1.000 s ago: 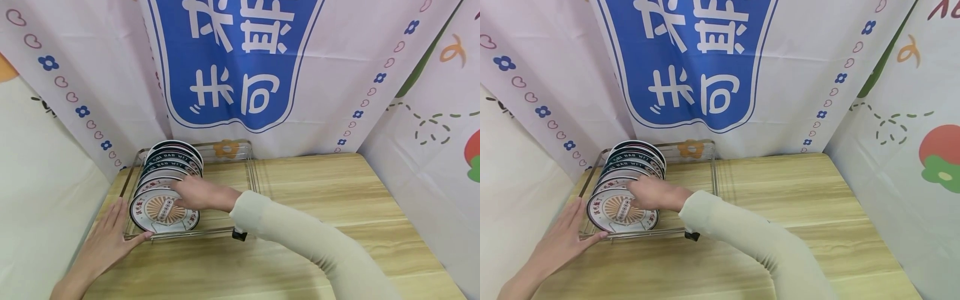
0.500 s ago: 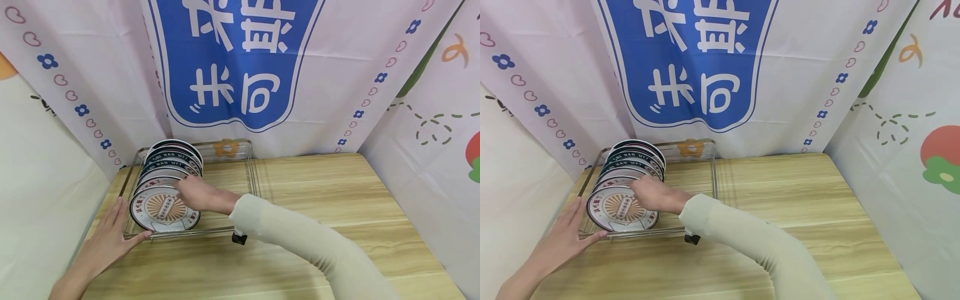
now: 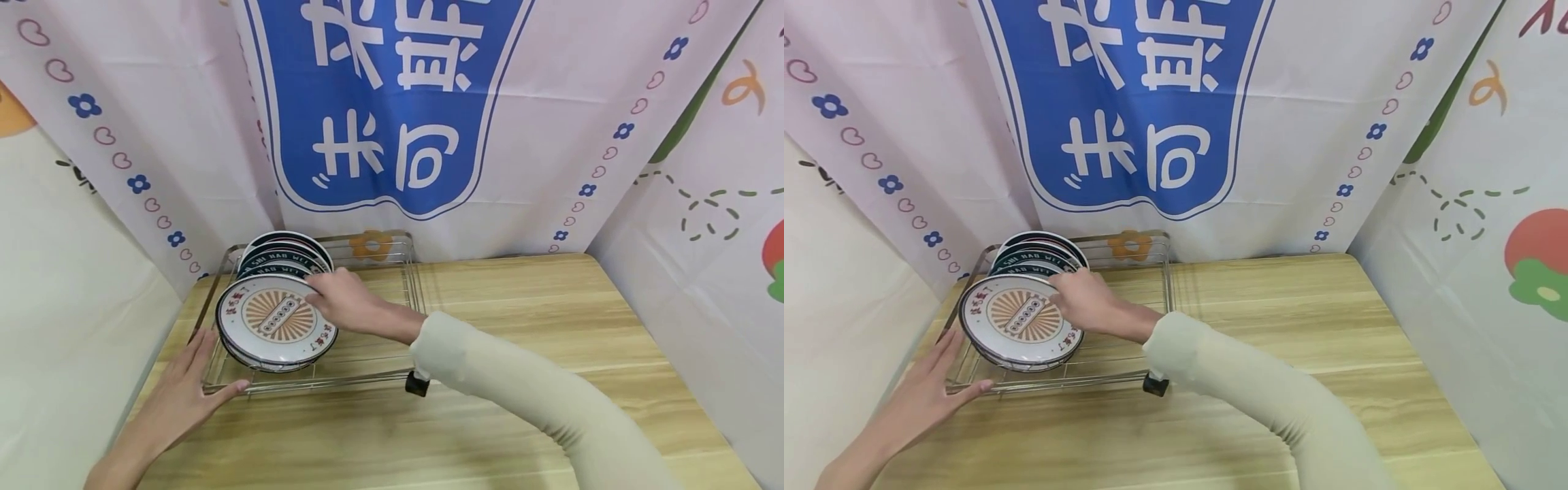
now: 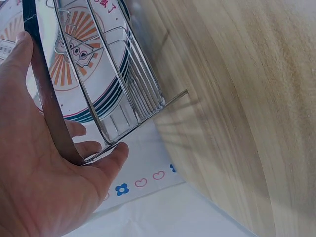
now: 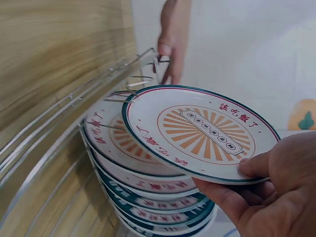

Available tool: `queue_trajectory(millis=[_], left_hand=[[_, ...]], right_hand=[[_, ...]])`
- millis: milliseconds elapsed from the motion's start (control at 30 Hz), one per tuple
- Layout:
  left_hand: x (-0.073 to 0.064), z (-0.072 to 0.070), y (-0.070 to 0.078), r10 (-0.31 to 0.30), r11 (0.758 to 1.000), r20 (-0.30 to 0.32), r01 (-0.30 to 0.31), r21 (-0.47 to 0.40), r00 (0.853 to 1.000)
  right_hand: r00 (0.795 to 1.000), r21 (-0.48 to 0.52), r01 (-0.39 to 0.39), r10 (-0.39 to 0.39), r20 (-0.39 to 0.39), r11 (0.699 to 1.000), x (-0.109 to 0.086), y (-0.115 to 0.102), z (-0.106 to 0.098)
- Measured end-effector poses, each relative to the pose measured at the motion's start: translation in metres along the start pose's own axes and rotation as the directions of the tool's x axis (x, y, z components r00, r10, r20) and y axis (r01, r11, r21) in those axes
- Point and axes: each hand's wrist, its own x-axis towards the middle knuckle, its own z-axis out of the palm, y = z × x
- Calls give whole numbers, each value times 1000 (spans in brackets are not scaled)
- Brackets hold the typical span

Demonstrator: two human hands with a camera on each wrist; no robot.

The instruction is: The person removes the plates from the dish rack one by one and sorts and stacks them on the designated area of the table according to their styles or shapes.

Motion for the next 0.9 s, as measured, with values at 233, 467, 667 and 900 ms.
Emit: queue_trajectory(millis=[233, 467, 667, 900], left_hand=[[0, -1, 2, -28, 1000, 23, 28, -7, 999], [-2, -2, 3, -33, 999, 25, 33, -4, 999], [-3, -1, 2, -24, 999, 18, 25, -22, 1000], [-1, -1, 0, -25, 999, 31, 26, -46, 999]], right_hand=[[990, 218, -120, 133, -46, 969, -23, 11, -41], [969, 230, -167, 203, -144, 959, -46, 31, -91], [941, 186, -231, 268, -207, 955, -65, 54, -126], [881, 301, -327, 404, -246, 896, -86, 90, -153]])
